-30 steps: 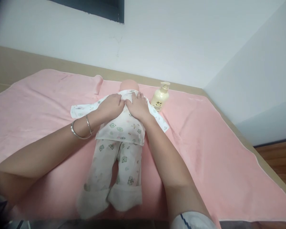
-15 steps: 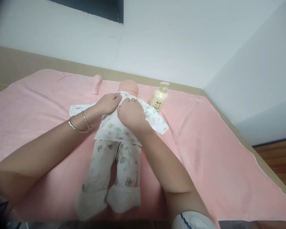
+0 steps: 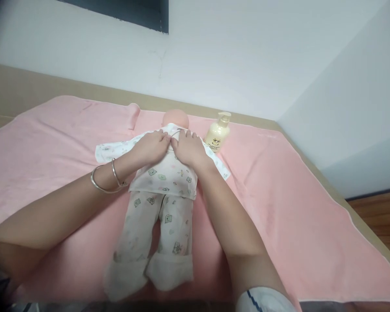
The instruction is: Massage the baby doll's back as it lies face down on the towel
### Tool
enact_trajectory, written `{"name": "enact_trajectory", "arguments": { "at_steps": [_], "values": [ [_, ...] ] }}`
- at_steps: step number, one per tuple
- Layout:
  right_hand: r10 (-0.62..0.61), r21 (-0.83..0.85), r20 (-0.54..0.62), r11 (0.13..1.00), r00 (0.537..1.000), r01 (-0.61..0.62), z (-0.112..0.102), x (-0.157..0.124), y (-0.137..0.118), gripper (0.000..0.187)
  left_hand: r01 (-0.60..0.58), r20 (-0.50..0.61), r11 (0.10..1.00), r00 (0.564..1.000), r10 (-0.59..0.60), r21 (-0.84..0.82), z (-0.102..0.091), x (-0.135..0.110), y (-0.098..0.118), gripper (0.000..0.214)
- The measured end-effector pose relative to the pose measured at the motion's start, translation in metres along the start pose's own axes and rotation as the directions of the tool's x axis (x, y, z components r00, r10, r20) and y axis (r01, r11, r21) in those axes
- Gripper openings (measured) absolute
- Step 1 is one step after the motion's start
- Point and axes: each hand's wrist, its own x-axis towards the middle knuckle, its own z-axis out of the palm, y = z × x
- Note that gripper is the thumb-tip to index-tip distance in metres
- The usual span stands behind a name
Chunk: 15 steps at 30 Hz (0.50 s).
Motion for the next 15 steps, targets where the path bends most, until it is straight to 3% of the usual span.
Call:
{"name": "enact_trajectory", "arguments": {
  "at_steps": [6,11,15],
  "values": [
    [-0.097,-0.299,0.063,0.948,0.993,0.112,-0.012,-0.03,-0.036,0.056,0.053,-0.012,0.98,0.998,-0.057,-0.193,0.011,0.022,-0.026,0.051],
    [0.058,0.006,0.044,0.998,0.997,-0.058,-0.014,-0.011,-0.021,0.047,0.03,-0.028,0.999,0.999,-0.029,0.025,0.002,0.0,-0.003,0.048],
    [0.055,0.089,-0.029,0.995,0.998,-0.053,-0.004,0.009,0.002,0.053,0.023,0.045,0.992,0.999,-0.029,0.123,-0.009,-0.017,0.018,0.035]
  ]
}}
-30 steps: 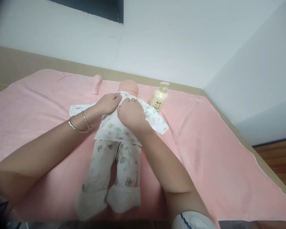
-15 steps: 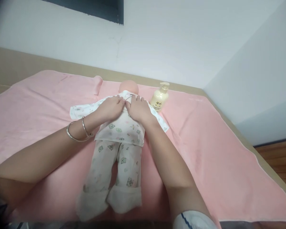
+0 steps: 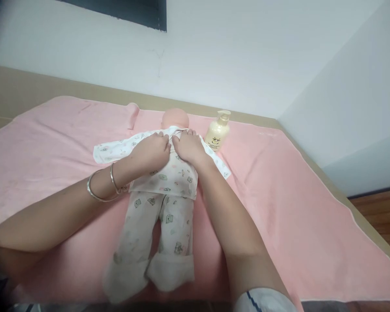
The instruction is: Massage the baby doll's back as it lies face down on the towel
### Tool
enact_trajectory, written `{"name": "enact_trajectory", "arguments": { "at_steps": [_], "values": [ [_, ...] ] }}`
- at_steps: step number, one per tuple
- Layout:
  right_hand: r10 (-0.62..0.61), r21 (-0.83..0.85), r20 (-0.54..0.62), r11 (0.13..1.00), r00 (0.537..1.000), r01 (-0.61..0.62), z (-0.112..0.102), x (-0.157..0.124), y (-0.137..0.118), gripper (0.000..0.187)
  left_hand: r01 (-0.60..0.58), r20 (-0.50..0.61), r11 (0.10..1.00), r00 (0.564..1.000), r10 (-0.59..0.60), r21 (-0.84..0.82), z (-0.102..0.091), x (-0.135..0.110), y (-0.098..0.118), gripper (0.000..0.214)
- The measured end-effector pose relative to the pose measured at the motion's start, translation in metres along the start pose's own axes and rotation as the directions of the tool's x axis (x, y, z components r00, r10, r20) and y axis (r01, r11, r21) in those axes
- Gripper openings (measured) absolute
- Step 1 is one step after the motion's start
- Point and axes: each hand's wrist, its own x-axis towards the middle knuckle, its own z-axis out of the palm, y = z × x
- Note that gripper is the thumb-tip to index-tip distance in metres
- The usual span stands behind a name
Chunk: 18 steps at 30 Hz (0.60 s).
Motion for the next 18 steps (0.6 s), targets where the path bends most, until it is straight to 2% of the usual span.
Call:
{"name": "enact_trajectory", "arguments": {
  "at_steps": [2,5,8,11,14,18],
  "values": [
    [-0.003,-0.018,-0.001,1.0,1.0,0.003,0.005,0.002,0.003,0.059,0.01,0.027,1.0,1.0,-0.009,-0.009,-0.002,0.001,0.0,0.035],
    [-0.033,-0.071,0.024,0.997,0.999,0.034,0.005,-0.007,-0.004,0.063,0.013,-0.007,0.995,1.0,-0.013,-0.095,0.003,0.015,-0.013,0.038],
    [-0.056,-0.177,0.056,0.982,0.997,0.065,-0.001,-0.026,-0.02,0.057,-0.015,-0.06,0.988,0.998,0.006,-0.155,0.014,0.033,-0.03,0.043],
    [-0.063,-0.238,0.079,0.968,0.995,0.08,-0.008,-0.038,-0.03,0.047,-0.027,-0.044,0.986,0.999,0.02,-0.164,0.024,0.045,-0.042,0.047],
    [-0.068,-0.112,0.069,0.991,0.995,0.076,-0.008,-0.03,-0.025,0.045,-0.014,-0.064,0.979,0.998,0.001,-0.203,0.031,0.047,-0.042,0.051],
    [0.001,0.055,-0.025,0.998,1.0,0.001,0.008,-0.003,-0.008,0.062,0.003,-0.179,0.979,0.983,-0.04,-0.203,0.038,0.042,-0.036,0.054]
  ]
}}
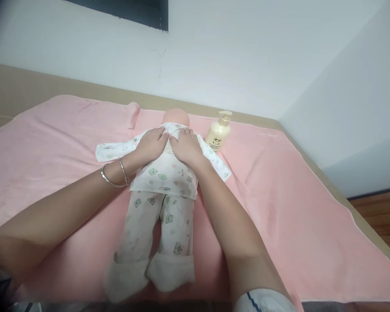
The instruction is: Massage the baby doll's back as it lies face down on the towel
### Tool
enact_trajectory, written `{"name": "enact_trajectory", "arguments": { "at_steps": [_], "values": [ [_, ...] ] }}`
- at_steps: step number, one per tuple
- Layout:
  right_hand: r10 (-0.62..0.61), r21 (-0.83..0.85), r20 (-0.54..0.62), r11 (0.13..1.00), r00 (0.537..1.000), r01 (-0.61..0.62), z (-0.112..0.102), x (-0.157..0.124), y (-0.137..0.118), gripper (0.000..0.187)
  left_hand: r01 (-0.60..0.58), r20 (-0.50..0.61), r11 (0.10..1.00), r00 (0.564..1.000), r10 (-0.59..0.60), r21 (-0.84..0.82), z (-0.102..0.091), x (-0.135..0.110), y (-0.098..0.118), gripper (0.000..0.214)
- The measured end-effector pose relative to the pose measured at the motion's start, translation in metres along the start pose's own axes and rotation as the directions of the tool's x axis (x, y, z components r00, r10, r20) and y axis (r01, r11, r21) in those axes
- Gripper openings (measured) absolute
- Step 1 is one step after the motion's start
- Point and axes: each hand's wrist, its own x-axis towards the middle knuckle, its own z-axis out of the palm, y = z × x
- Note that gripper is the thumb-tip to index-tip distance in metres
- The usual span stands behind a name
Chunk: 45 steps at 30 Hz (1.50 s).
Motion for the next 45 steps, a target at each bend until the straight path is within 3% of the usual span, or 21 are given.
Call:
{"name": "enact_trajectory", "arguments": {
  "at_steps": [4,8,11,14,16,20,26,31,37,40,42,45],
  "values": [
    [0.066,0.015,-0.054,0.998,0.996,-0.065,0.014,0.011,0.007,0.071,0.014,-0.057,0.999,0.998,-0.016,-0.046,0.006,-0.003,-0.001,0.054],
    [-0.007,0.093,-0.065,0.996,0.998,0.013,0.003,-0.001,0.0,0.069,0.02,-0.094,0.993,0.995,-0.031,-0.119,0.009,-0.002,-0.005,0.053],
    [-0.082,0.187,-0.197,0.975,0.977,0.12,-0.008,-0.011,-0.01,0.069,0.03,-0.104,0.986,0.994,-0.047,-0.162,0.011,-0.002,-0.007,0.054],
    [-0.097,0.156,-0.325,0.976,0.941,0.155,-0.006,-0.015,-0.016,0.068,0.031,-0.135,0.975,0.989,-0.062,-0.219,0.015,-0.003,-0.009,0.054],
    [-0.1,0.088,-0.277,0.988,0.956,0.129,0.002,-0.013,-0.017,0.064,0.031,-0.175,0.971,0.982,-0.074,-0.236,0.017,-0.004,-0.009,0.056],
    [-0.105,-0.006,-0.074,0.995,0.992,0.105,0.007,-0.01,-0.014,0.056,0.016,-0.204,0.98,0.977,-0.058,-0.199,0.018,-0.008,-0.006,0.057],
    [-0.127,0.028,-0.257,0.99,0.958,0.139,0.0,-0.014,-0.018,0.061,0.026,-0.186,0.984,0.981,-0.059,-0.178,0.014,-0.01,-0.005,0.052],
    [-0.207,-0.038,-0.096,0.978,0.974,0.204,0.004,-0.014,-0.018,0.058,0.036,-0.174,0.981,0.982,-0.07,-0.19,0.012,-0.01,-0.006,0.047],
    [-0.208,0.007,-0.259,0.976,0.943,0.217,-0.008,-0.02,-0.021,0.061,0.05,-0.154,0.978,0.985,-0.083,-0.204,0.012,-0.01,-0.005,0.049],
    [-0.218,-0.093,-0.176,0.975,0.96,0.204,0.002,-0.014,-0.02,0.056,0.034,-0.173,0.971,0.982,-0.076,-0.236,0.012,-0.01,-0.007,0.051],
    [-0.282,-0.137,-0.077,0.953,0.956,0.27,-0.001,-0.013,-0.02,0.052,0.019,-0.179,0.964,0.982,-0.068,-0.264,0.011,-0.009,-0.008,0.051],
    [-0.413,-0.008,-0.046,0.911,0.909,0.413,-0.032,-0.036,-0.028,0.048,0.002,-0.16,0.962,0.986,-0.048,-0.273,0.01,-0.01,-0.009,0.049]
  ]
}}
